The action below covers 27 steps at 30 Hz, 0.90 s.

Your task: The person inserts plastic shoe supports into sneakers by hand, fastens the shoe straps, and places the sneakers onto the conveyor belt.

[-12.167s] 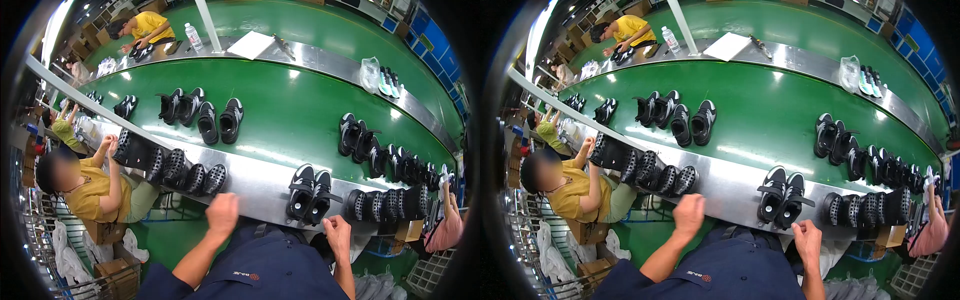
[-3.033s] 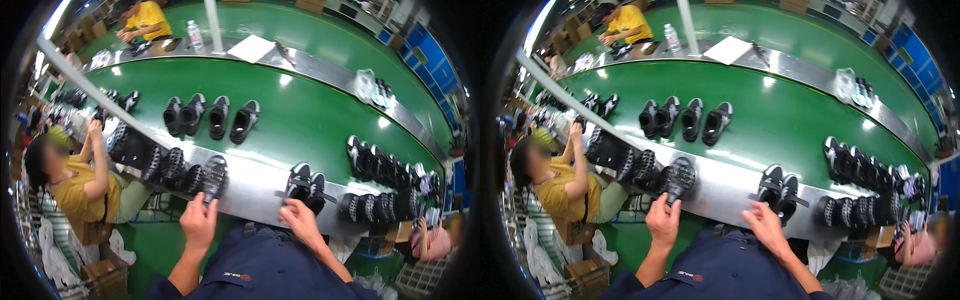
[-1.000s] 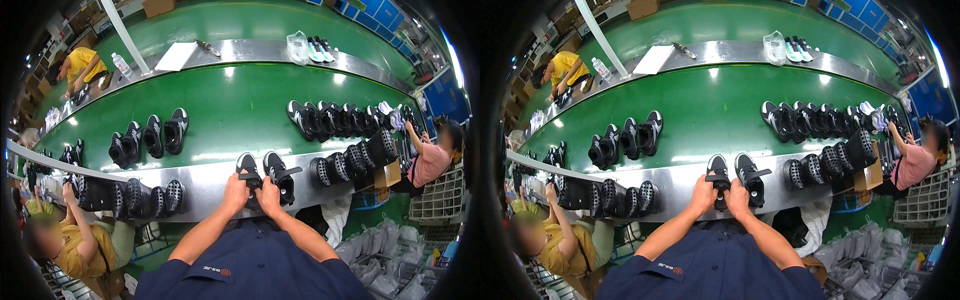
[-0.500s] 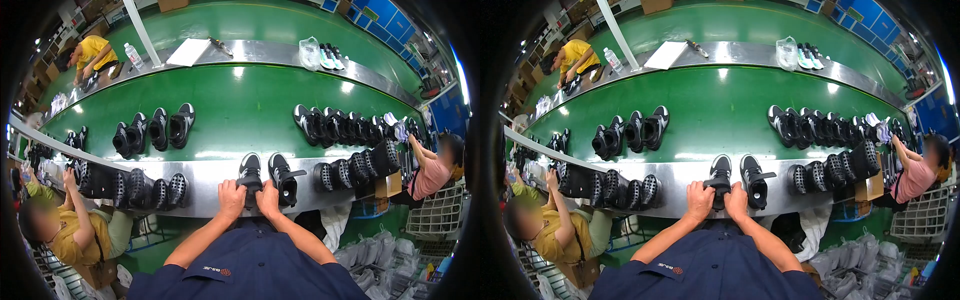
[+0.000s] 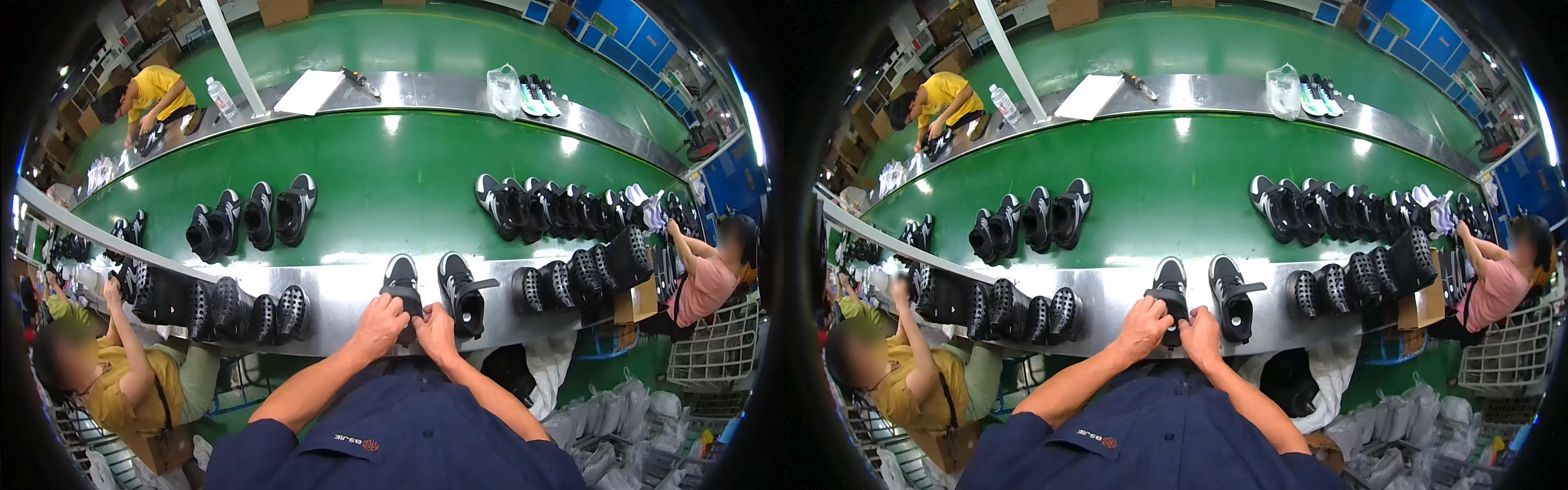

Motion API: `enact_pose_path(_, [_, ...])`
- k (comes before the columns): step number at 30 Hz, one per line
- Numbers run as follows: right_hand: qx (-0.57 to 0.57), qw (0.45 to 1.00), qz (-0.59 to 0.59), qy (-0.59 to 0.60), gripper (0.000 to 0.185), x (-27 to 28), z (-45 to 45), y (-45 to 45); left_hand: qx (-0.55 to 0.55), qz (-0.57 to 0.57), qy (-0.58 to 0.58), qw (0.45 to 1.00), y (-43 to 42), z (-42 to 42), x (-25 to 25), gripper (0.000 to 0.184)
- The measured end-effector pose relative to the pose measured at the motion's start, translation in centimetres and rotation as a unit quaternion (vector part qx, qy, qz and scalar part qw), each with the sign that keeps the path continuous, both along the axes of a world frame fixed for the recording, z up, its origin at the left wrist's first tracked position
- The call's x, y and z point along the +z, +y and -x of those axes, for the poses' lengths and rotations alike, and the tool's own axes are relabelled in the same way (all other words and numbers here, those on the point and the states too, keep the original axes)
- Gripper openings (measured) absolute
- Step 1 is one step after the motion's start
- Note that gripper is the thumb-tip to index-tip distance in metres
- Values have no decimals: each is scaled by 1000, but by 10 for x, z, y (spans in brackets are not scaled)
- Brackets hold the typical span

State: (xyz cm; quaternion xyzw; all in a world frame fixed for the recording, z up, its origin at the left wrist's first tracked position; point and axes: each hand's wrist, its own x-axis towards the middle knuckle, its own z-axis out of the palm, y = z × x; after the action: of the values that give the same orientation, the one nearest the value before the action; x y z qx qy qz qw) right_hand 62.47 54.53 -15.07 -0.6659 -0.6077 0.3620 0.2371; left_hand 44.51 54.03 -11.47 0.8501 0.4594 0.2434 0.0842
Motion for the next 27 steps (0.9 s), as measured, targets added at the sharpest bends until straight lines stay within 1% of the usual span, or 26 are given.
enact_pose_path(1, [2,1000,-13,-6,35,-2,1,0,-12,39,-55,998,-4,3,1,13])
enact_pose_path(2, [4,1000,-16,-1,35,-4,0,-1,23,44,-100,994,-11,5,2,14])
enact_pose_path(4, [9,1000,-24,8,35,0,-1,-2,93,53,-191,976,-24,7,24,16])
enact_pose_path(5, [2,1000,4,16,35,4,0,-4,181,165,-192,951,-33,14,11,40])
enact_pose_path(6, [-2,999,30,23,36,12,4,-6,265,286,-232,891,-31,11,15,47])
enact_pose_path(7, [-4,998,57,30,36,17,9,-7,344,399,-269,806,-27,7,21,53])
enact_pose_path(8, [1,995,89,54,36,10,11,-9,413,501,-300,699,-26,6,24,60])
enact_pose_path(9, [6,990,122,76,36,-2,13,-11,402,598,-343,603,-23,8,4,72])
enact_pose_path(10, [10,983,157,97,36,3,17,-13,392,592,-371,599,-24,9,-11,71])
enact_pose_path(11, [-29,956,222,189,30,9,16,-17,381,586,-398,594,-27,9,-24,70])
enact_pose_path(12, [-36,936,248,247,29,4,14,-21,370,578,-426,590,-31,9,-31,70])
enact_pose_path(13, [-44,913,271,303,29,-3,10,-24,389,557,-454,576,-31,9,-30,66])
enact_pose_path(14, [-53,885,294,358,28,-8,5,-26,389,511,-433,633,-32,13,-44,64])
enact_pose_path(15, [-21,892,298,340,22,5,3,-29,387,461,-409,686,-32,20,-69,63])
enact_pose_path(16, [27,900,322,292,20,24,-2,-26,383,409,-383,734,-32,22,-83,61])
enact_pose_path(17, [76,903,344,244,18,49,-11,-19,384,351,-372,769,-30,23,-67,58])
enact_pose_path(18, [125,902,365,196,17,72,-19,-14,373,336,-356,788,-27,27,-51,58])
enact_pose_path(19, [169,920,335,111,20,92,-26,-11,363,320,-339,807,-24,32,-36,58])
enact_pose_path(20, [196,925,325,35,23,123,-30,-5,351,305,-321,825,-20,37,-30,59])
enact_pose_path(21, [177,946,260,75,28,132,-33,-8,327,322,-348,818,-16,43,-32,59])
enact_pose_path(22, [155,963,191,113,32,138,-34,-10,321,305,-324,836,-13,42,-17,58])
enact_pose_path(24, [182,961,138,155,42,160,-23,-6,305,271,-274,871,-13,39,15,58])
enact_pose_path(25, [194,959,111,176,47,168,-14,-4,287,252,-273,883,-12,38,21,59])
enact_pose_path(26, [203,956,98,187,48,170,-7,-4,269,243,-267,893,-11,38,26,59])
enact_pose_path(27, [227,952,86,185,41,167,-2,-3,250,232,-261,903,-10,38,31,60])
